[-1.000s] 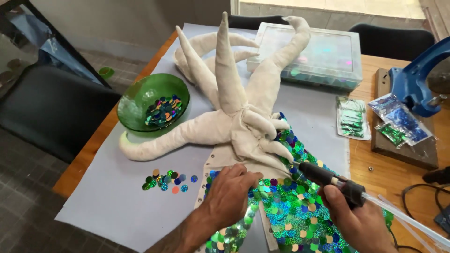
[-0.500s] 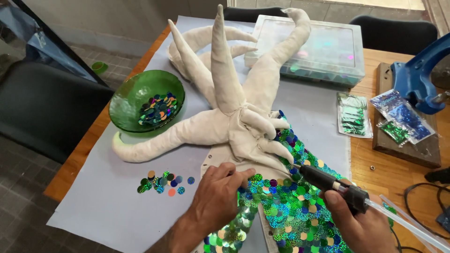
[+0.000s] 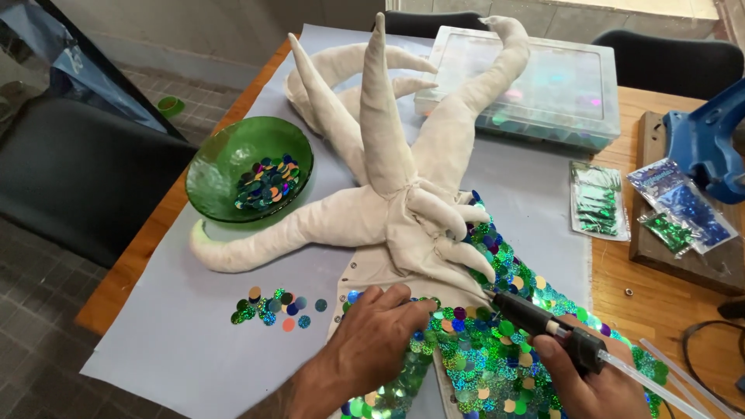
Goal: Applying sequins to a white fabric sculpture using a hot glue gun
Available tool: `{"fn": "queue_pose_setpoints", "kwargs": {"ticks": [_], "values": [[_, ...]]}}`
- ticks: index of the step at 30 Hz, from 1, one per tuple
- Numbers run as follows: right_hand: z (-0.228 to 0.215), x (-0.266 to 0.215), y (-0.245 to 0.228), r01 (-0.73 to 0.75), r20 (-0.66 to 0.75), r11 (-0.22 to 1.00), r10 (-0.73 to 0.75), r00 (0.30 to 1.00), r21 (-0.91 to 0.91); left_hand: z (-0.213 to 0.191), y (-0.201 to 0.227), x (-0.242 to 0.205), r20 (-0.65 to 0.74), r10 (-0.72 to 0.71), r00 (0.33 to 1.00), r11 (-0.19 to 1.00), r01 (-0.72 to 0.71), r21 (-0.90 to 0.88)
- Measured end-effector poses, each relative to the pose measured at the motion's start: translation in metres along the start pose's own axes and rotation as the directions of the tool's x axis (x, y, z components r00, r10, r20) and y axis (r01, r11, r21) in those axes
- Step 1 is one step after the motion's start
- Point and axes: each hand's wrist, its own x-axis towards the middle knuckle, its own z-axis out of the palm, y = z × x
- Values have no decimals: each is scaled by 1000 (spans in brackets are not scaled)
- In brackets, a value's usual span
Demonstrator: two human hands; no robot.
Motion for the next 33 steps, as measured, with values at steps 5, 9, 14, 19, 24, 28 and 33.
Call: {"fn": "queue_pose_setpoints", "kwargs": {"ticks": [5, 9, 14, 19, 24, 28, 33], "values": [[-2, 9, 11, 144, 67, 982, -153, 986, 122, 0, 9, -12, -268, 118, 956, 991, -129, -25], [-2, 7, 11, 143, 38, 982, -148, 988, 126, 9, 11, -32, -272, 68, 960, 997, -75, -18], [0, 13, 14, 177, 71, 977, -186, 980, 118, 46, 5, -53, 21, -186, 982, 982, 187, -22], [10, 16, 23, 99, 37, 976, -109, 993, 194, 71, 5, -61, -125, -280, 952, 956, 288, 55], [6, 8, 16, 171, 68, 974, -183, 981, 150, 83, -3, -66, -296, 84, 952, 812, 107, 574], [12, 11, 24, 281, 34, 940, -293, 956, 191, 88, -8, -66, -314, 147, 938, 770, 91, 632], [24, 28, 50, 314, -82, 936, -304, 949, 158, 51, -12, -78, -134, 89, 987, 991, -74, 114]]}}
